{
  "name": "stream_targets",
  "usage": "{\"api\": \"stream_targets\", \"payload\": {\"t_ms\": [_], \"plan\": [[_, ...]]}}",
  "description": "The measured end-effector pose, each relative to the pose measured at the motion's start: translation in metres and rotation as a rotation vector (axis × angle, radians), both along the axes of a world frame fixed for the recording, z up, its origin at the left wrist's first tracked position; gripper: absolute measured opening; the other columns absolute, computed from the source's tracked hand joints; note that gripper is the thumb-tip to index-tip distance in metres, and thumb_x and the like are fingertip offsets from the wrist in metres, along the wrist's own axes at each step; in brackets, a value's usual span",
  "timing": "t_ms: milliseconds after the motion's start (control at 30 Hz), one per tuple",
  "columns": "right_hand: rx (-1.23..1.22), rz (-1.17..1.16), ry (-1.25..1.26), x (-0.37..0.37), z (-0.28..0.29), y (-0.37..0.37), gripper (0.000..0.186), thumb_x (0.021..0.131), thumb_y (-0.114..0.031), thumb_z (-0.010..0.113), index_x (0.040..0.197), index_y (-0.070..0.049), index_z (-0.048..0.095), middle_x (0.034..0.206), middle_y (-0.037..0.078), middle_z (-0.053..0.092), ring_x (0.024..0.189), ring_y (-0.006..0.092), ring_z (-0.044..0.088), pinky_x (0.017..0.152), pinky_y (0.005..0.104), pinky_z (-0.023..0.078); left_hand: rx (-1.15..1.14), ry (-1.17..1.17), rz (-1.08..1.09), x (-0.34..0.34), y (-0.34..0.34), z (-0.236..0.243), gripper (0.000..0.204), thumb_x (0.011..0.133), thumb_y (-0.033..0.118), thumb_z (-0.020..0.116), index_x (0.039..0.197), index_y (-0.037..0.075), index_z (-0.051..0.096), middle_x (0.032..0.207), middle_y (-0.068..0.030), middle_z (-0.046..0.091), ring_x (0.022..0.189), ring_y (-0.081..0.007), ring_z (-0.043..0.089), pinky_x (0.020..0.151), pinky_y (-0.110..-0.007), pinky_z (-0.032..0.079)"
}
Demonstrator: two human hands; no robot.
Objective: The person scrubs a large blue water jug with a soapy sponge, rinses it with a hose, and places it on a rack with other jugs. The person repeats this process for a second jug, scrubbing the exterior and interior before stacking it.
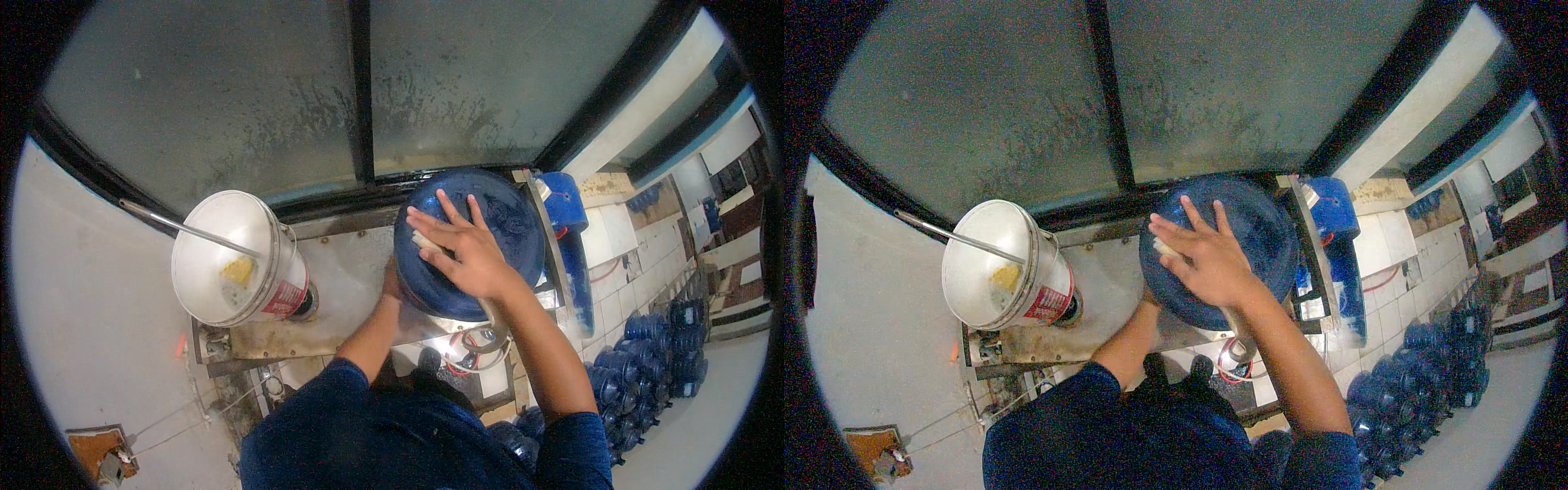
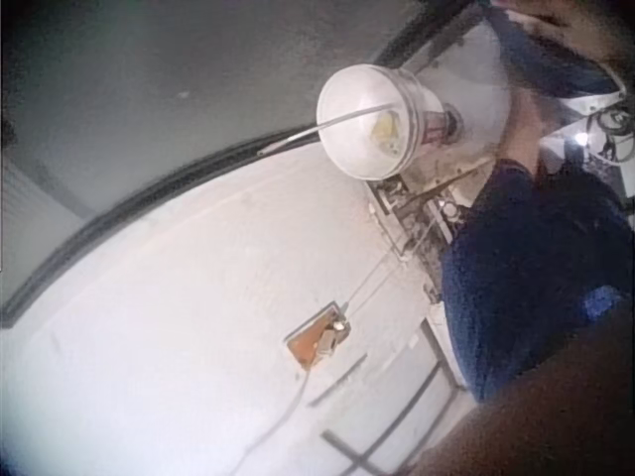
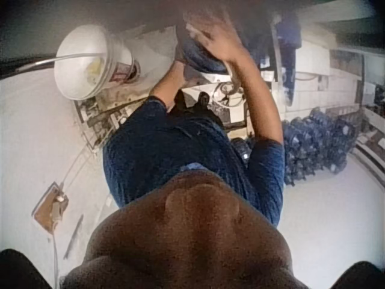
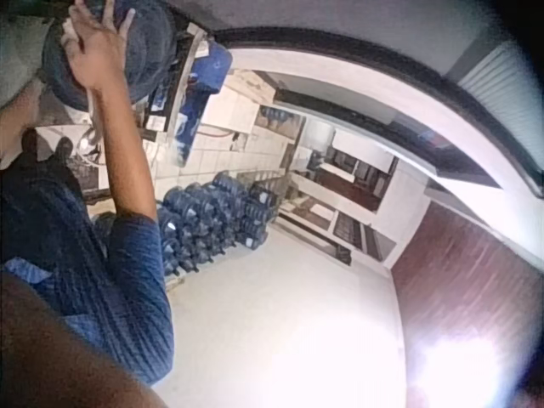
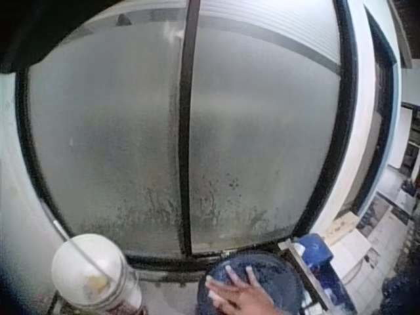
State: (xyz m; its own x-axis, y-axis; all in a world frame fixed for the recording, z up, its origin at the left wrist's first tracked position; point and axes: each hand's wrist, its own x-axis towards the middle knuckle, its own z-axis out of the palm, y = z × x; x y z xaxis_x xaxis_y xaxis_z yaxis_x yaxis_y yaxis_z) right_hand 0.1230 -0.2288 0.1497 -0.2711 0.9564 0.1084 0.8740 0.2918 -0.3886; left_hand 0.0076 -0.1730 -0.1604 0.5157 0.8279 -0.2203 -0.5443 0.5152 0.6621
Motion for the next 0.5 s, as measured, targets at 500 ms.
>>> {"api": "stream_targets", "payload": {"t_ms": [500], "plan": [[0.019, -0.017, -0.008, -0.004, -0.002, -0.008, 0.054, 0.099, -0.033, 0.055, 0.151, -0.02, 0.049, 0.158, -0.002, 0.044, 0.154, 0.0335, 0.021, 0.122, 0.0635, 0.002, 0.119, 0.034, 0.266, -0.024, -0.02, 0.198, 0.061, 0.105, 0.053, 0.039, 0.146, 0.009, 0.049, 0.144, -0.0081, 0.056, 0.127, -0.0252, 0.056, 0.109, -0.041, 0.043]]}}
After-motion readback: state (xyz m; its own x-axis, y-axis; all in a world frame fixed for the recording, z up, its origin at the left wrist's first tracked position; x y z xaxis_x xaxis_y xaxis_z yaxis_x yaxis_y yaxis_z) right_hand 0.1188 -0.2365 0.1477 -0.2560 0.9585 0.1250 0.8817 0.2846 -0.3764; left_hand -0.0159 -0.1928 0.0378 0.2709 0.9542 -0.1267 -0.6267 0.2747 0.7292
